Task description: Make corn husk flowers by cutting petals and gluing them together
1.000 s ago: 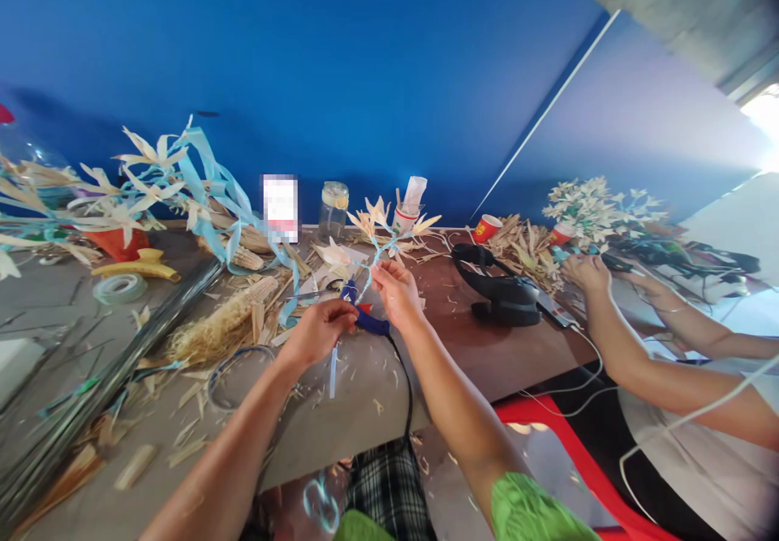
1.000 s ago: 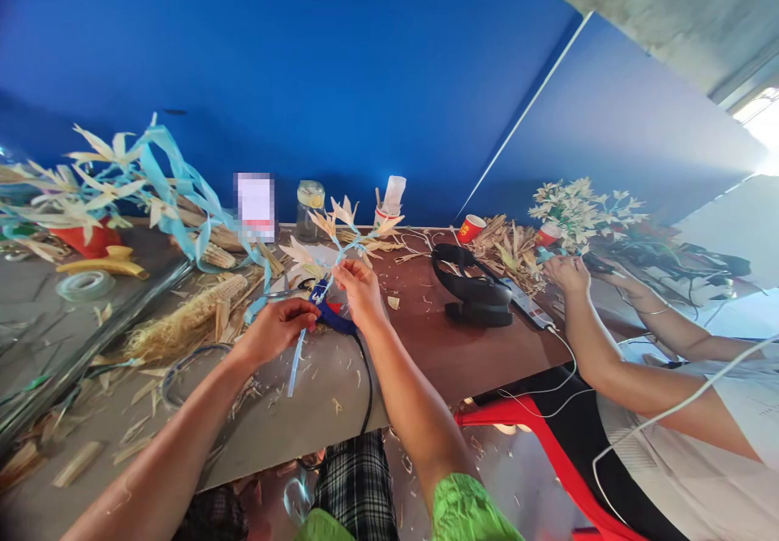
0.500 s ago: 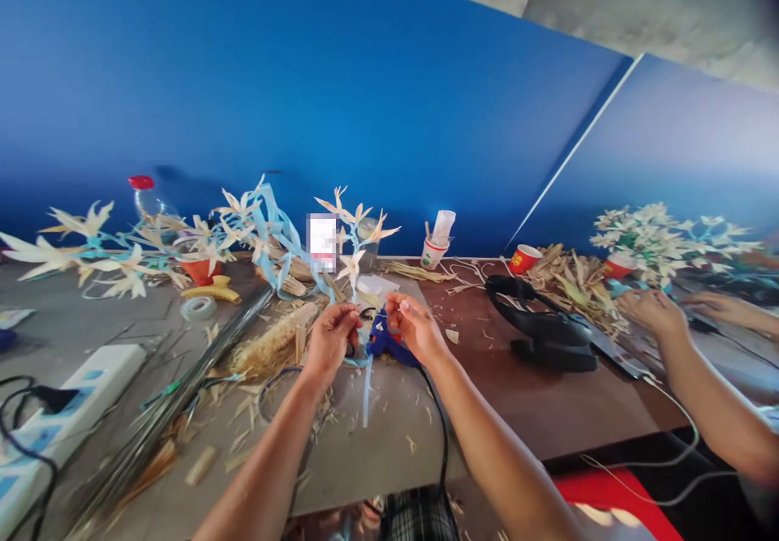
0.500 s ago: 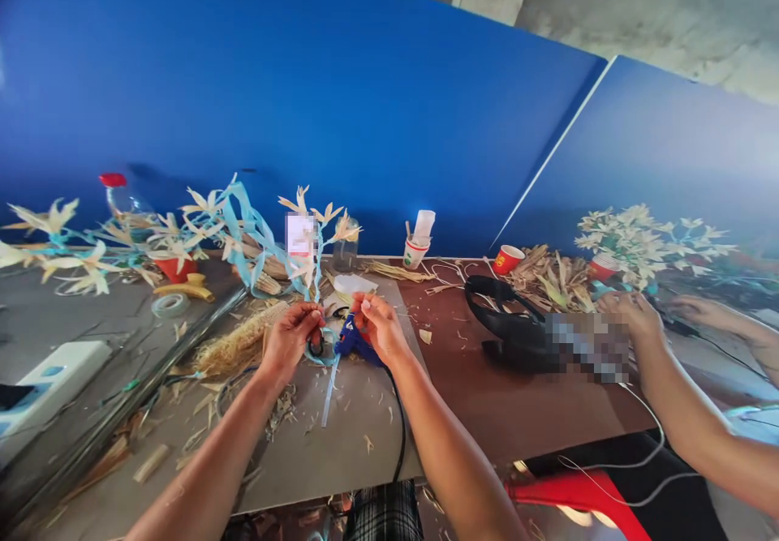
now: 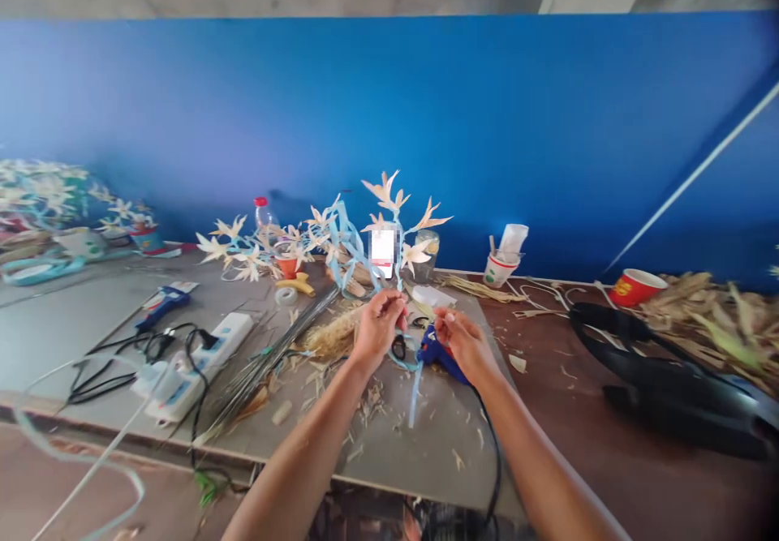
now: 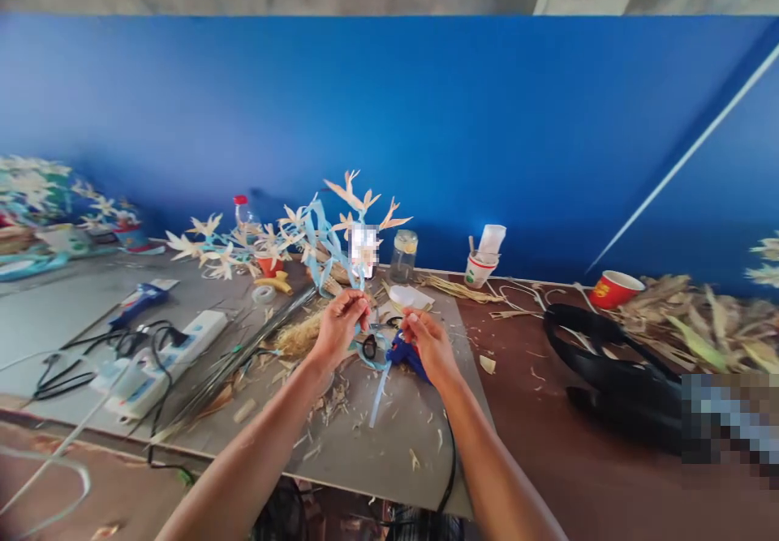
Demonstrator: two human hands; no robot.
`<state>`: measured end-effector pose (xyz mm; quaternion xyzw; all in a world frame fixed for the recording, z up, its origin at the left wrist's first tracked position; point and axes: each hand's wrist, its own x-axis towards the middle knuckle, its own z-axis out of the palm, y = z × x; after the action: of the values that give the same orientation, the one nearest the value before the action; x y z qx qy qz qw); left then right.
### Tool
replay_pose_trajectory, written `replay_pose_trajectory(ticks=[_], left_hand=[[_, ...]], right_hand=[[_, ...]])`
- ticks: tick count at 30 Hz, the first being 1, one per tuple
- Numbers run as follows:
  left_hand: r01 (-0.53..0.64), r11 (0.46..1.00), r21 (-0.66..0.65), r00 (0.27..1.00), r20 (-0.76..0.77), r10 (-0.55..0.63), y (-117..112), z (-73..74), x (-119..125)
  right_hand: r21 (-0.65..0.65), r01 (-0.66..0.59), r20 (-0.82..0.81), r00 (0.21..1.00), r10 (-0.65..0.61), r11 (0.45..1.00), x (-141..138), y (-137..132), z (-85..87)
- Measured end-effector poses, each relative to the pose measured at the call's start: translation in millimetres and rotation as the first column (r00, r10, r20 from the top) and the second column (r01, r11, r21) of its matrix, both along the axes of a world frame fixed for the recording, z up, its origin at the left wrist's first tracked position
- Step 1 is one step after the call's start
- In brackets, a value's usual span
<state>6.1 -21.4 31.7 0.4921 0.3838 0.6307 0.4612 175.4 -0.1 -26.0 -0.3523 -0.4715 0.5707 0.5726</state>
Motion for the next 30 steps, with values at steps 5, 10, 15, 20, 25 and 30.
replay_pose_trajectory(ticks=[5, 10, 15, 20, 25, 30], left_hand=[[-0.101, 0.985, 0.141, 0.986, -0.118, 0.118, 5.0, 52.2, -45.8], [-0.372, 0.862, 0.343, 0.84, -0.271, 0.471, 17.7, 136.9, -126.4], [-0.59, 0.652, 0.475, 0.605, -0.274, 0.747, 46.7, 189.4, -194.7], [-0.633, 0.631, 0.448, 0.464, -0.433, 0.773, 83.5, 166.2, -219.9], [-0.72, 0.616, 0.32, 0.367, -0.578, 0.729, 114.9, 117.8, -236.6], [-0.747, 0.6, 0.286, 0.332, -0.621, 0.71, 136.8, 99.2, -257.4]], right_hand=[[0.018, -0.019, 0.002, 1.0, 0.019, 1.0, 3.1, -0.1, -2.4], [0.041, 0.0, -0.02, 1.0, 0.0, 0.999, 4.2, 1.8, -3.6], [0.038, 0.021, -0.046, 0.999, -0.019, 0.999, 3.1, 2.6, -2.4], [0.009, 0.063, -0.035, 0.997, -0.062, 0.998, 6.6, 4.9, -5.8], [0.008, 0.067, -0.043, 0.997, -0.067, 0.998, 13.0, 10.1, -10.5], [-0.018, 0.092, -0.047, 0.995, -0.093, 0.996, 12.1, 7.6, -6.6]])
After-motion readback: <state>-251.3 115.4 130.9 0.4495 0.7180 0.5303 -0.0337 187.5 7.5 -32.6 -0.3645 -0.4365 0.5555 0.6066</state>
